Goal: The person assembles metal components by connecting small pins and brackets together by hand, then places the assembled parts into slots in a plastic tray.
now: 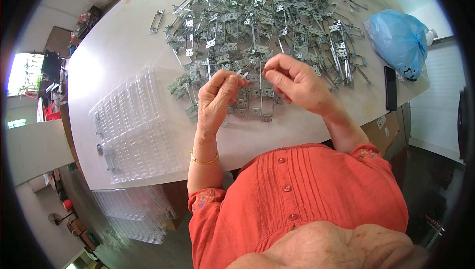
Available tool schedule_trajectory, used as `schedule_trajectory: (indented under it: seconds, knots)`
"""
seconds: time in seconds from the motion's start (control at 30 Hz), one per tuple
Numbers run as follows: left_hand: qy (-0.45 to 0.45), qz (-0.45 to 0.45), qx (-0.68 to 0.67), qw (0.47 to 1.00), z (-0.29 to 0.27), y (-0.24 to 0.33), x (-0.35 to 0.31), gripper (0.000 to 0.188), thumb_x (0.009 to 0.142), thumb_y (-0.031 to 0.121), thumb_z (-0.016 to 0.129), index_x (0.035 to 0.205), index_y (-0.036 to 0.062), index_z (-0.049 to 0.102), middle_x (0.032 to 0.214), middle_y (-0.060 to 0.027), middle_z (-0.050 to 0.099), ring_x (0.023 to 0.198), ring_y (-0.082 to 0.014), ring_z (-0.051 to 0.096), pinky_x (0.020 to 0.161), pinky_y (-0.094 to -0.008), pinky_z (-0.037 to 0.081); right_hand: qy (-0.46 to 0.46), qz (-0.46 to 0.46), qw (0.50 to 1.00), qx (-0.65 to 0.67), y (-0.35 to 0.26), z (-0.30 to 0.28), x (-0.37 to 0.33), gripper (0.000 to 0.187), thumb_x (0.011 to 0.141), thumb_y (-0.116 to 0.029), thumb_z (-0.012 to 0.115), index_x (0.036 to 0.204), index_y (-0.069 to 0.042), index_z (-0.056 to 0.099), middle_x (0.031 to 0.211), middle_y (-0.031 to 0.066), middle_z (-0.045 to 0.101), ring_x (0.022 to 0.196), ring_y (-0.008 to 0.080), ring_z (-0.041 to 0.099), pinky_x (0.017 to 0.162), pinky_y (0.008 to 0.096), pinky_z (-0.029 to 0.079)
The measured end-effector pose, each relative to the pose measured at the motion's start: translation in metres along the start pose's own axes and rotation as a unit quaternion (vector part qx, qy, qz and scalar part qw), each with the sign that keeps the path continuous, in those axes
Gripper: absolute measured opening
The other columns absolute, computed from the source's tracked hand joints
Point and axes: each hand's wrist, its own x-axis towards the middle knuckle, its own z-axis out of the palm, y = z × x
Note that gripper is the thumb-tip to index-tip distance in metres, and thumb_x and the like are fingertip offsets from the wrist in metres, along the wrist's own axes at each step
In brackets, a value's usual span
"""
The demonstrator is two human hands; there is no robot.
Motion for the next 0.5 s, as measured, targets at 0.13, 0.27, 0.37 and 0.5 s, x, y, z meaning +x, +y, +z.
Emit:
schedule_trajectory:
  seconds: [0.13, 0.27, 0.37, 0.5]
  knots:
    - [-0.001, -0.019, 0.006, 1.000, 0.000, 0.002, -0.001, 0.022, 0.105, 0.020, 0.057, 0.099, 0.0010, 0.068, 0.086, 0.0011, 0.066, 0.065, -0.0024, 0.039, 0.057, -0.0196, 0.036, -0.031, 0.006, 0.999, -0.005, 0.000, 0.010, -0.001, 0.014, 0.102, -0.017, 0.058, 0.104, -0.004, 0.062, 0.073, -0.0056, 0.055, 0.059, 0.0020, 0.046, 0.052, 0.0218, 0.039]
    - [-0.008, -0.007, 0.045, 0.999, 0.000, 0.002, -0.002, 0.021, 0.104, 0.018, 0.058, 0.098, 0.0013, 0.067, 0.087, 0.0029, 0.064, 0.066, -0.0025, 0.040, 0.059, -0.0192, 0.035, -0.034, 0.008, 0.999, -0.025, 0.002, 0.011, 0.003, 0.014, 0.103, -0.017, 0.056, 0.107, -0.004, 0.061, 0.072, -0.0045, 0.055, 0.058, 0.0025, 0.047, 0.050, 0.0213, 0.038]
    - [-0.028, 0.028, 0.075, 0.996, -0.002, 0.001, -0.001, 0.020, 0.104, 0.017, 0.058, 0.098, 0.0006, 0.068, 0.090, 0.0006, 0.065, 0.068, -0.0035, 0.043, 0.060, -0.0194, 0.036, -0.020, 0.014, 0.999, -0.021, 0.001, 0.012, 0.002, 0.015, 0.102, -0.017, 0.058, 0.104, -0.003, 0.061, 0.072, -0.0033, 0.058, 0.059, 0.0029, 0.051, 0.050, 0.0222, 0.040]
    - [-0.060, 0.117, 0.186, 0.974, 0.001, 0.001, 0.000, 0.017, 0.102, 0.012, 0.059, 0.098, -0.0021, 0.068, 0.097, -0.0041, 0.066, 0.076, -0.0081, 0.051, 0.065, -0.0217, 0.041, 0.001, 0.037, 0.999, 0.020, 0.005, 0.017, 0.003, 0.018, 0.103, -0.019, 0.058, 0.103, -0.002, 0.060, 0.075, 0.0001, 0.062, 0.059, 0.0059, 0.058, 0.049, 0.0242, 0.047]
